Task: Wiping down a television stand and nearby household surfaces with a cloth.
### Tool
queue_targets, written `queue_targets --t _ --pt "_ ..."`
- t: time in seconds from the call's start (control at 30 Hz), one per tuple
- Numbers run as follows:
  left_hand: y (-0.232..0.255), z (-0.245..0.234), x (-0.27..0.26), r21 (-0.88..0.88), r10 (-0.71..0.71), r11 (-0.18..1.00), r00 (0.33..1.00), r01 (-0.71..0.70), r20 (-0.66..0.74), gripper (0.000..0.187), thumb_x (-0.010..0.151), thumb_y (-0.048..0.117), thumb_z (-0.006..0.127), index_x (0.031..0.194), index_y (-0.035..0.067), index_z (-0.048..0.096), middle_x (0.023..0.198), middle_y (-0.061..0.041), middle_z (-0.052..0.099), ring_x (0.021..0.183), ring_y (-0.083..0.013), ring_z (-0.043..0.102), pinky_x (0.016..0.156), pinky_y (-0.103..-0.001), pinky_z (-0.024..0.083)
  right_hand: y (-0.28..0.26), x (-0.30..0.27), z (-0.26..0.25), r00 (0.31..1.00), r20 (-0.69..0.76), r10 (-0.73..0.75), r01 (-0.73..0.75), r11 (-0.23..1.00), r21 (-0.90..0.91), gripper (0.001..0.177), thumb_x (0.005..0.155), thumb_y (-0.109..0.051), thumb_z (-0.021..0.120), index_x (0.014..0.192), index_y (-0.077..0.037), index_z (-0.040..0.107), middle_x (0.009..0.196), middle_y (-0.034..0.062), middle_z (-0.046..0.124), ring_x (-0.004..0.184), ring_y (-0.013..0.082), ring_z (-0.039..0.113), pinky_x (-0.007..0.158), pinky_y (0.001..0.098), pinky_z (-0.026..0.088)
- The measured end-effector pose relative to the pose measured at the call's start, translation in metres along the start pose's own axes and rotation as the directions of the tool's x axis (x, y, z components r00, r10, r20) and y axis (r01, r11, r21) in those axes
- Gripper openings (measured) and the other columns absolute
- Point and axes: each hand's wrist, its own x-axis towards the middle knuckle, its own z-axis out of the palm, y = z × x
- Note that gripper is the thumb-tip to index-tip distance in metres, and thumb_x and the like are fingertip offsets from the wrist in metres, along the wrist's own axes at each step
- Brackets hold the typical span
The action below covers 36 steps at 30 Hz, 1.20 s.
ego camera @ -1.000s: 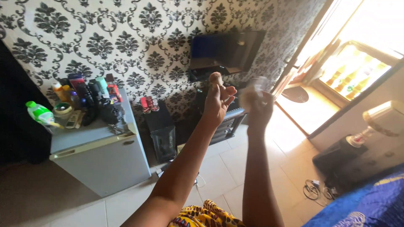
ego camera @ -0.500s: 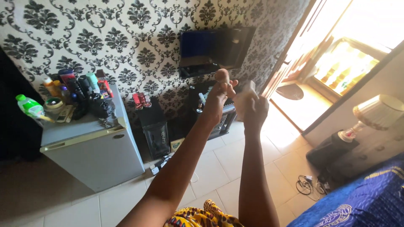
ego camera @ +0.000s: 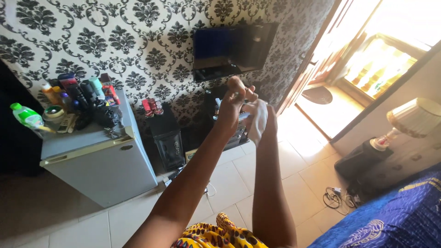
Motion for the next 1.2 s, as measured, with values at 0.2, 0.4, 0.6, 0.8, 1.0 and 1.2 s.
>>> queue_targets --t 0.2,0.4,0.6,0.8,1.0,1.2 --pt "0.013 -0.007 0.01 -0.066 -0.103 0.994 0.969 0.09 -0.226 0.034 0.102 0.008 0.048 0.136 0.012 0.051 0.113 -0.007 0.068 0.12 -0.0211 0.06 0.114 -0.045 0.041 0.012 0.011 0.093 0.935 -0.052 -0.351 0.221 0.69 -0.689 0.045 0.108 -0.037 0.058 0.115 0.006 0.068 0.102 0.0161 0.068 0.088 0.0202 0.068 0.074 0.0315 0.056" --pt "-0.033 -0.067 0.032 -0.429 -0.066 0.902 0.997 0.046 -0.032 0.023 0.108 0.015 0.049 0.1 -0.001 0.064 0.102 -0.014 0.071 0.116 -0.0274 0.067 0.114 -0.048 0.047 0.037 0.031 0.069 0.779 -0.268 -0.567 0.118 0.552 -0.825 0.023 0.092 0.003 0.072 0.113 0.002 0.062 0.101 0.0123 0.068 0.088 0.019 0.069 0.075 0.0317 0.059" --pt "0.001 -0.103 0.042 -0.238 0.013 0.971 1.0 -0.014 -0.003 0.03 0.115 0.025 0.05 0.105 0.002 0.066 0.104 -0.012 0.068 0.119 -0.0259 0.065 0.117 -0.046 0.044 0.048 0.054 0.053 0.743 -0.402 -0.535 -0.051 0.554 -0.831 0.027 0.089 0.003 0.059 0.114 -0.003 0.067 0.096 0.014 0.072 0.081 0.0242 0.073 0.066 0.0348 0.062" --pt "0.073 -0.1 0.046 -0.339 -0.195 0.935 0.947 0.101 -0.254 0.02 0.101 0.016 0.05 0.116 0.013 0.063 0.103 -0.009 0.07 0.103 -0.0222 0.064 0.099 -0.045 0.052 0.087 0.099 0.063 0.777 -0.301 -0.553 -0.355 0.01 -0.935 0.023 0.096 -0.013 0.063 0.117 -0.015 0.07 0.111 0.0071 0.068 0.094 0.0206 0.072 0.072 0.0342 0.062" --pt "0.026 -0.197 0.072 -0.264 0.088 0.96 0.996 -0.089 -0.017 0.022 0.115 0.006 0.069 0.106 0.005 0.05 0.096 -0.006 0.056 0.084 -0.018 0.051 0.069 -0.034 0.04 0.106 0.129 0.147 0.983 0.162 -0.091 0.001 -0.868 -0.497 0.019 0.092 -0.015 0.078 0.111 -0.015 0.079 0.094 0.0073 0.073 0.097 0.029 0.066 0.088 0.0418 0.055" --pt "0.066 -0.188 0.071 -0.16 0.019 0.987 0.998 -0.027 -0.053 0.044 0.096 0.018 0.077 0.132 0.002 0.057 0.109 -0.009 0.058 0.097 -0.0208 0.06 0.082 -0.039 0.053 0.149 0.153 0.061 0.898 0.327 -0.295 0.165 -0.463 -0.871 0.008 0.073 -0.01 0.086 0.076 -0.015 0.08 0.101 -0.0025 0.074 0.106 0.021 0.066 0.094 0.0352 0.056"
